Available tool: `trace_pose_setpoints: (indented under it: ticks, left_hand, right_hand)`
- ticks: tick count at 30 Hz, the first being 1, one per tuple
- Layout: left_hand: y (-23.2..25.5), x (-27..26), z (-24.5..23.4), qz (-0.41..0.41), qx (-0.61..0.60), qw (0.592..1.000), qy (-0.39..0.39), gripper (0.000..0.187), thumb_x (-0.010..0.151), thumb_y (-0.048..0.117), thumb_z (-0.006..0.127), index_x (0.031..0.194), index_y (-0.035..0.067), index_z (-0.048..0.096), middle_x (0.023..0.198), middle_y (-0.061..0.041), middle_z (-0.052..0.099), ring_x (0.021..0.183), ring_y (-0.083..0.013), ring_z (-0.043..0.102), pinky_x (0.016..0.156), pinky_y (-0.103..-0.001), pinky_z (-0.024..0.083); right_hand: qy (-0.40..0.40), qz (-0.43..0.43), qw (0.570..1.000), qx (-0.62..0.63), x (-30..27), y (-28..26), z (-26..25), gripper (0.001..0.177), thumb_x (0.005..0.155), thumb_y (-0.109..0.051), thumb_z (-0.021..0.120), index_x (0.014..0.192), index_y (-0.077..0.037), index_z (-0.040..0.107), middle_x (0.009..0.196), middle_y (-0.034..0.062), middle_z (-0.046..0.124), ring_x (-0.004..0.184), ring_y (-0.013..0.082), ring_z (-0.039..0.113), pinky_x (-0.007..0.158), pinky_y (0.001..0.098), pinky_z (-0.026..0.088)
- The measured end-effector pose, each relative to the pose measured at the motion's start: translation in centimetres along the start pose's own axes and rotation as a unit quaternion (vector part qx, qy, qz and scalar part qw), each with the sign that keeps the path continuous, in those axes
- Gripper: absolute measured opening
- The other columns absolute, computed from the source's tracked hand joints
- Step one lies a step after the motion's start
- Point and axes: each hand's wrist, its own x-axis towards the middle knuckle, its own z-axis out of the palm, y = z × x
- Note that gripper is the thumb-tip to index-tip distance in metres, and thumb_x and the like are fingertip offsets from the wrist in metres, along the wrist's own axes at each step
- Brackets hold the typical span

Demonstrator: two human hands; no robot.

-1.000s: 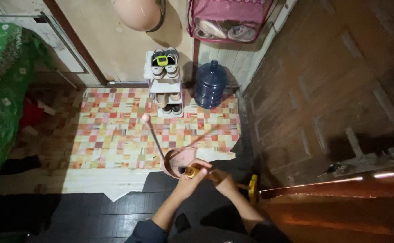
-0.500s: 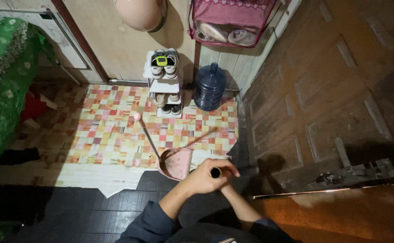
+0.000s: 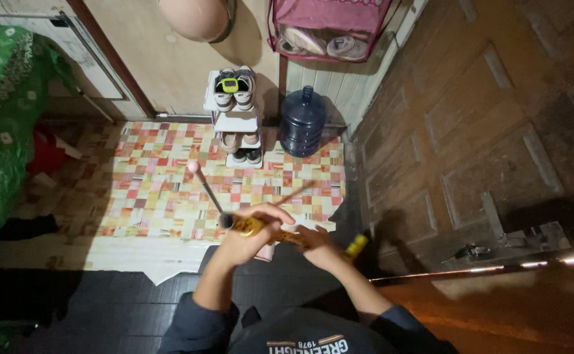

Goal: The person assembles a broom and dustpan set by hand. They attach a yellow handle to a broom head, connect multiple handle sections, and attach a plastic dustpan to another handle.

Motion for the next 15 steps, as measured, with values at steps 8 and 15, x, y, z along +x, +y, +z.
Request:
trace_pose_setpoints:
  ticks: [8, 15]
  left_hand:
    - [-11.2, -0.1, 4.3, -0.081, 0.008, 0.996, -0.044, 0.020, 0.093, 0.008, 0.055, 0.101, 0.003, 0.072, 0.085, -0.003, 0.066, 0.075, -0.0084, 0.060, 0.067, -0.026, 0.053]
    - [-4.5, 0.3, 3.9, 0.005, 0.034, 0.995, -0.090, 0.027, 0.086, 0.001, 0.054, 0.105, 0.004, 0.073, 0.094, -0.005, 0.073, 0.087, -0.0108, 0.064, 0.080, -0.029, 0.053]
  right_hand:
    - [-0.052, 0.045, 0.975, 0.213, -3.7, 6.0, 7.0, 0.027, 0.096, -0.015, 0.066, 0.122, -0.011, 0.066, 0.116, 0.0123, 0.074, 0.106, 0.0276, 0.071, 0.092, 0.0377, 0.054]
    - [-0.034, -0.011, 0.989, 0.140, -0.7, 6.6, 7.0, 0.046, 0.087, -0.011, 0.062, 0.133, -0.009, 0.056, 0.128, 0.0108, 0.065, 0.117, 0.0219, 0.062, 0.093, 0.0361, 0.053]
